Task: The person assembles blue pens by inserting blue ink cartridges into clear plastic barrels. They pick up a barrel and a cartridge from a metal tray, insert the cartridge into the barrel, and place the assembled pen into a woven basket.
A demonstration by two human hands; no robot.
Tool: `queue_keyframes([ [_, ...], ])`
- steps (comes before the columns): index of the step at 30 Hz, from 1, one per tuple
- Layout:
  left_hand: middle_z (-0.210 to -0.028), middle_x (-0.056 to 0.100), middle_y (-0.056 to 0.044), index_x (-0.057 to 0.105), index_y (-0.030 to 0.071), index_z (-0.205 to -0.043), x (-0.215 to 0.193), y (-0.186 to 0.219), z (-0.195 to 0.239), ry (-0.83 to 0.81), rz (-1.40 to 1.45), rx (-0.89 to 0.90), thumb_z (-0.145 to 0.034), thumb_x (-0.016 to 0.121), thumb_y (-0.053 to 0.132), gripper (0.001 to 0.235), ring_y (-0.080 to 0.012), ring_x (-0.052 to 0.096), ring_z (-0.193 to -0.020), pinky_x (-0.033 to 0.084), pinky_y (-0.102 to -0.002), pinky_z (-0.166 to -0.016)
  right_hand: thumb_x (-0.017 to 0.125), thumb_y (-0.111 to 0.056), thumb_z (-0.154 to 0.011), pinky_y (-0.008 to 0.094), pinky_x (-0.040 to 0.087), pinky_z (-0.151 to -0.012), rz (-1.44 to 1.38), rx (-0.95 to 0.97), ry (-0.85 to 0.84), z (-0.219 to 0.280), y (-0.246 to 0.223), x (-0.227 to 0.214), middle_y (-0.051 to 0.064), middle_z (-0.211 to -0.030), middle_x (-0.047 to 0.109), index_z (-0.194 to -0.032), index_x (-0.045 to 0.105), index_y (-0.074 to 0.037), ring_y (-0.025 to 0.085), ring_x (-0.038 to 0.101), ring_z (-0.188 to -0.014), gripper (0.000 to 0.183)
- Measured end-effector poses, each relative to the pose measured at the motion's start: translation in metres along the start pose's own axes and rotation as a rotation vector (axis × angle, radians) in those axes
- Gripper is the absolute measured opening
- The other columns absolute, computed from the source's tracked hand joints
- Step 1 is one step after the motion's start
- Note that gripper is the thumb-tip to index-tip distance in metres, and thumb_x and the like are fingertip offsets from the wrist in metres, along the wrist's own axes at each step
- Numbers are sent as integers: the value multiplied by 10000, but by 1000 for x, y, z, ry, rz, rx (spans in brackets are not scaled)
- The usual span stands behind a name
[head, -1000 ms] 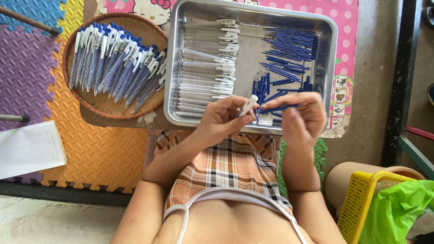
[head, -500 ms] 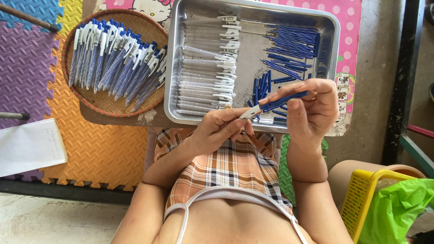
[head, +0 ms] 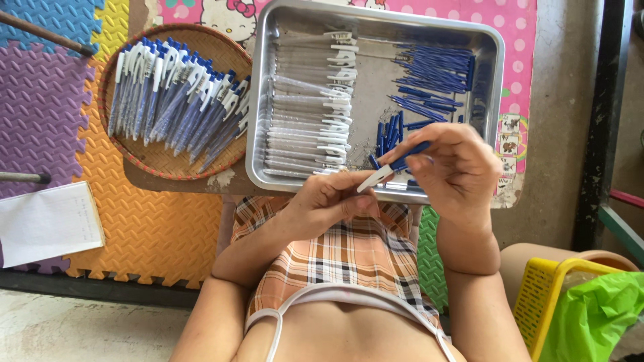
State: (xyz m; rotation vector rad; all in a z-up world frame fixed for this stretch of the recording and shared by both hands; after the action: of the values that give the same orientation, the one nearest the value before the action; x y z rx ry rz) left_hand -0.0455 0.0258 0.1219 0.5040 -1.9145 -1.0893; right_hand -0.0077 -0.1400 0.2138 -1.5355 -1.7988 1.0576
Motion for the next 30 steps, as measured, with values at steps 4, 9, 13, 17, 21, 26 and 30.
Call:
queue_keyframes([
  [4, -968, 762, -175, 537, -89, -1481, 1, 2, -5, 20, 118, 5, -1068, 596, -25, 422, -56, 596, -676, 526, -197, -628, 625, 6, -1005, 405, 668, -781, -95, 60, -56, -7, 5, 4, 322, -939, 724, -1117, 537, 155, 389, 808, -915, 206],
  [9, -939, 757, -198, 547, -119, -1466, -1, 9, -11, 32, 84, -1, -1055, 608, -23, 426, -61, 590, -662, 507, -193, -606, 635, 1, -984, 397, 691, -693, -210, 113, -57, -9, 8, 10, 345, -943, 731, -1109, 547, 155, 370, 807, -867, 217],
  [13, -1099, 750, -266, 415, -102, -1568, 7, 23, -9, -108, 54, -38, -1083, 544, -5, 510, -134, 713, -740, 593, -246, -624, 631, -40, -995, 394, 693, -676, -112, 75, -49, -10, 10, 3, 335, -940, 729, -1166, 550, 143, 367, 808, -860, 263],
  [17, -1086, 747, -271, 394, -68, -1586, 16, 24, -4, -141, 232, -101, -1122, 476, -18, 474, -205, 768, -750, 663, -300, -631, 601, -132, -1049, 398, 664, -771, -97, 53, 43, -1, 14, 2, 329, -930, 724, -1290, 476, 94, 398, 794, -902, 354],
  [21, -1052, 742, -286, 404, -110, -1555, 25, 30, 0, -102, 359, -126, -1115, 481, -28, 454, -259, 789, -728, 682, -331, -604, 546, -184, -1087, 406, 642, -775, -140, 14, 53, 12, 18, 10, 329, -892, 717, -1346, 446, 87, 414, 786, -888, 388],
  [26, -1002, 739, -225, 410, -107, -1564, 28, 31, 6, -105, 351, -137, -1109, 500, -12, 473, -272, 792, -740, 676, -334, -616, 528, -182, -1093, 422, 638, -797, -198, -6, 43, 22, 31, 7, 333, -894, 716, -1376, 451, 80, 421, 780, -886, 393],
  [30, -988, 733, -210, 419, -105, -1560, 31, 35, 5, -97, 362, -148, -1108, 512, 13, 477, -271, 793, -745, 668, -305, -606, 534, -167, -1092, 438, 645, -802, -251, -7, 25, 23, 31, 8, 337, -902, 719, -1391, 456, 66, 430, 782, -896, 387],
])
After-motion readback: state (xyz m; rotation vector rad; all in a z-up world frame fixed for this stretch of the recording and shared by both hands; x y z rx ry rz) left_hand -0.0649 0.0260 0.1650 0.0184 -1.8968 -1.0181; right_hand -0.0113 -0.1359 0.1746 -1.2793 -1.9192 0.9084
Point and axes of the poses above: each hand's wrist, its own z-axis away from the middle knuckle, its own x-axis out of the palm, y = z × x, the point moved 5 cm from there along -z, towards the middle knuckle
